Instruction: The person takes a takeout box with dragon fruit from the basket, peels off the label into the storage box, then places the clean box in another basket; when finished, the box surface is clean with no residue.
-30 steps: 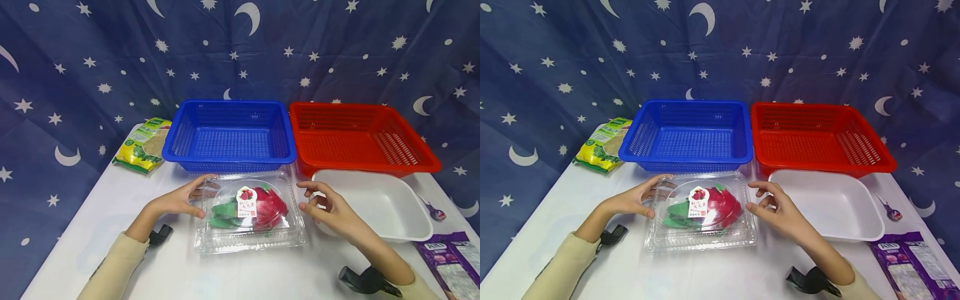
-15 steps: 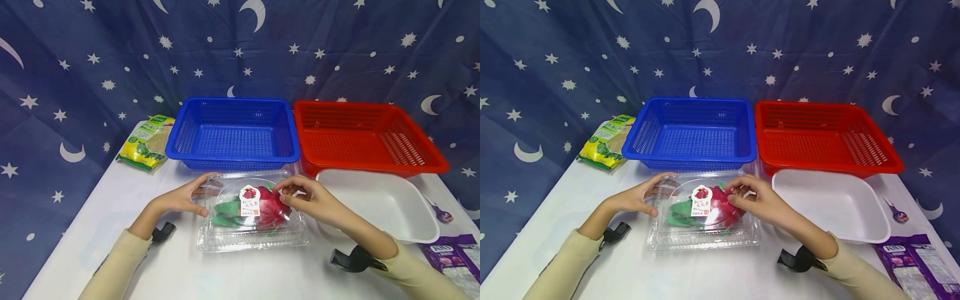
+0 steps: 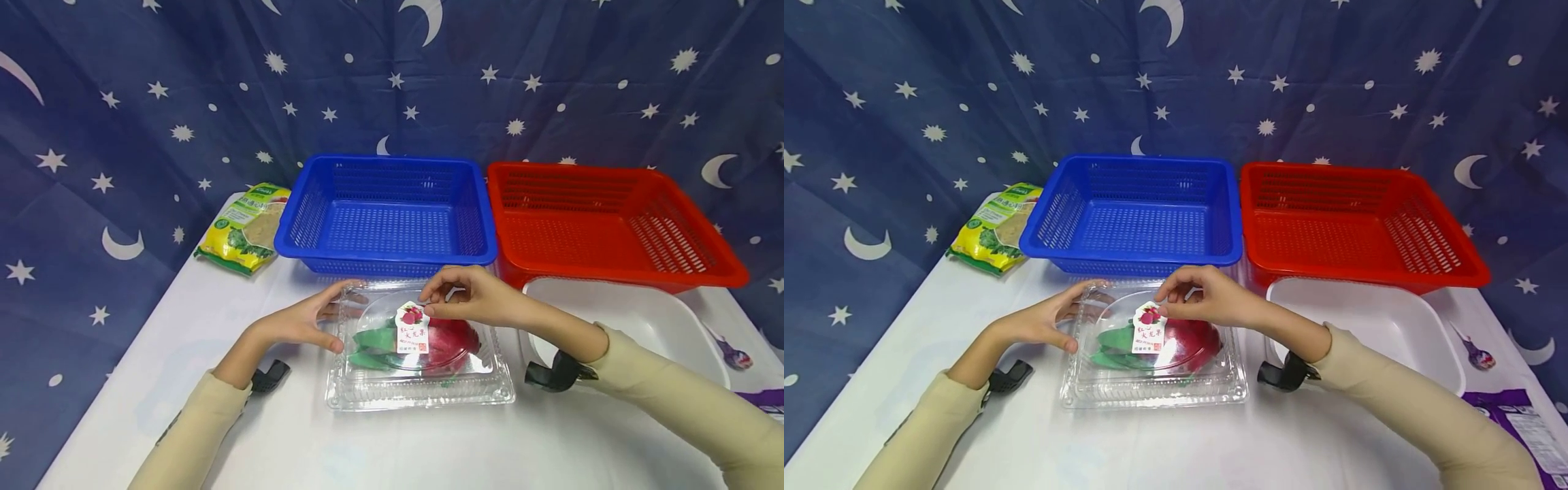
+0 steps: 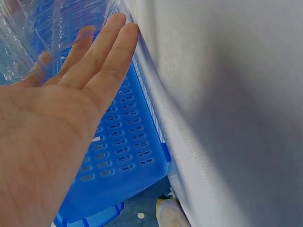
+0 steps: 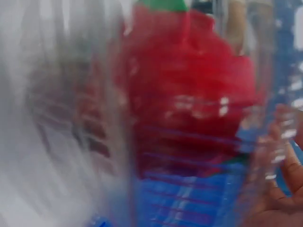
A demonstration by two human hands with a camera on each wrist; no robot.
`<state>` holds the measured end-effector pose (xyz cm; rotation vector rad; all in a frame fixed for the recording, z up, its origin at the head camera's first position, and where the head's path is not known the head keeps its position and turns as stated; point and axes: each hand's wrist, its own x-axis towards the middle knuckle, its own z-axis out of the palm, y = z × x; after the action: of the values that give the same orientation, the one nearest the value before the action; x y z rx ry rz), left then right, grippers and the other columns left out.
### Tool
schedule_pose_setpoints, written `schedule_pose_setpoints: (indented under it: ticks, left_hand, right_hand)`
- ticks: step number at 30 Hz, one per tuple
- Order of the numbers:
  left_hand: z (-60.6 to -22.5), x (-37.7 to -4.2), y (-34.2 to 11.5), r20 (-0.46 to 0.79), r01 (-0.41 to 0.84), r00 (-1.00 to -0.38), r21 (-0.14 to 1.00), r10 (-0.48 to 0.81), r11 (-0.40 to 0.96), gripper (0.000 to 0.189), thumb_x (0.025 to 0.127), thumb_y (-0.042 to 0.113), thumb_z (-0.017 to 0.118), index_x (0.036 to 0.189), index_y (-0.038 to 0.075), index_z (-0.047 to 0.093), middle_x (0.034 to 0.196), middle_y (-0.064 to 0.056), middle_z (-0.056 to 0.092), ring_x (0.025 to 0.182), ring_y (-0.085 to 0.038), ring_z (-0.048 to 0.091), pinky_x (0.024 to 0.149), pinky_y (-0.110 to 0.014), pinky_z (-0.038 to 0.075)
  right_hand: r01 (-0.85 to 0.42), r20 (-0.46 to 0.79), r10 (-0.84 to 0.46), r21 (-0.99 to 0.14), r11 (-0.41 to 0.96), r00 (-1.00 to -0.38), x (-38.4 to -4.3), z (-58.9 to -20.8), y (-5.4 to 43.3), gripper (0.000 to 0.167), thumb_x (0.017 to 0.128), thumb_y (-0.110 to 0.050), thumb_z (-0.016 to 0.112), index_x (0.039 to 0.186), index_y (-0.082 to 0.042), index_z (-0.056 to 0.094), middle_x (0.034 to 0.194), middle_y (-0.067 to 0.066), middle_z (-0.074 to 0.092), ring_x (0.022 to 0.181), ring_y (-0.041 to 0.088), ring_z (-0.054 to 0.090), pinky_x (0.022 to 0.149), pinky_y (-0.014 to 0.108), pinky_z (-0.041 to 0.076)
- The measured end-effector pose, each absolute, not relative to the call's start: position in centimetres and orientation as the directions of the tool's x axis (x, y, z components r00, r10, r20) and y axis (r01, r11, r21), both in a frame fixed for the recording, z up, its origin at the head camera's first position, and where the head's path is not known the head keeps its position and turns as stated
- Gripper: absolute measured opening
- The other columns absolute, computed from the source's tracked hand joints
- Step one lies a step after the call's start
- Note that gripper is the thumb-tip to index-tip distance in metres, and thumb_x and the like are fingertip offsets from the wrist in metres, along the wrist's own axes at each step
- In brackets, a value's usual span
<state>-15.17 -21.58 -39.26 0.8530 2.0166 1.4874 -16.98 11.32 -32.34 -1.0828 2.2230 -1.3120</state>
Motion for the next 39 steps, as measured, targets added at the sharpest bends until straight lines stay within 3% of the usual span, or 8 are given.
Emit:
schedule_pose_setpoints:
  ticks: [7,16,26,31,39]
  left_hand:
    - [-39.3,-15.3,-21.4,-0.025,0.199,-0.687,0.955,0.727,0.22,0.108,0.077,0.033,0.084,0.155,0.008,0.013,0.151,-0.024,0.033,0.134,-0.041,0.043,0.112,-0.057,0.03]
    - [-39.2,-15.2,-21.4,-0.026,0.2,-0.686,0.954,0.727,0.223,0.111,0.076,0.042,0.083,0.155,0.008,0.012,0.151,-0.025,0.032,0.134,-0.041,0.043,0.112,-0.057,0.03]
    - [-39.1,-15.0,-21.4,-0.033,0.19,-0.701,0.954,0.712,0.231,0.114,0.074,0.044,0.083,0.155,0.007,0.012,0.152,-0.025,0.032,0.134,-0.041,0.043,0.112,-0.058,0.029]
    - [-39.1,-15.0,-21.4,-0.035,0.188,-0.7,0.954,0.713,0.232,0.114,0.074,0.045,0.083,0.155,0.007,0.012,0.152,-0.025,0.032,0.134,-0.041,0.044,0.112,-0.058,0.029]
    - [-39.1,-15.0,-21.5,-0.047,0.185,-0.7,0.952,0.713,0.244,0.114,0.075,0.046,0.083,0.154,0.005,0.011,0.151,-0.024,0.033,0.133,-0.04,0.045,0.112,-0.059,0.03]
  right_hand:
    - [-0.445,0.052,-0.782,-0.845,0.297,-0.621,-18.1,-32.6,10.4,0.007,0.086,-0.007,0.074,0.093,-0.006,0.073,0.078,-0.002,0.056,0.072,0.011,0.05,0.057,0.017,0.04]
    - [-0.541,0.051,-0.842,-0.786,0.298,-0.538,-18.5,-32.6,9.6,0.023,0.086,-0.006,0.073,0.109,0.0,0.072,0.078,-0.004,0.054,0.065,0.009,0.047,0.055,0.018,0.038]
    - [-0.549,0.006,-0.87,-0.778,0.306,-0.493,-18.7,-32.1,9.1,0.014,0.09,-0.007,0.068,0.104,-0.003,0.069,0.066,-0.008,0.044,0.058,0.006,0.04,0.052,0.018,0.031]
    - [-0.579,0.012,-0.872,-0.752,0.315,-0.489,-18.7,-32.2,8.6,0.005,0.093,-0.007,0.064,0.097,-0.005,0.066,0.063,-0.01,0.041,0.055,0.004,0.035,0.052,0.018,0.028]
    - [-0.612,0.043,-0.852,-0.715,0.338,-0.521,-18.6,-32.7,8.4,0.004,0.093,-0.01,0.066,0.096,-0.007,0.067,0.062,-0.01,0.042,0.054,0.003,0.036,0.051,0.019,0.029]
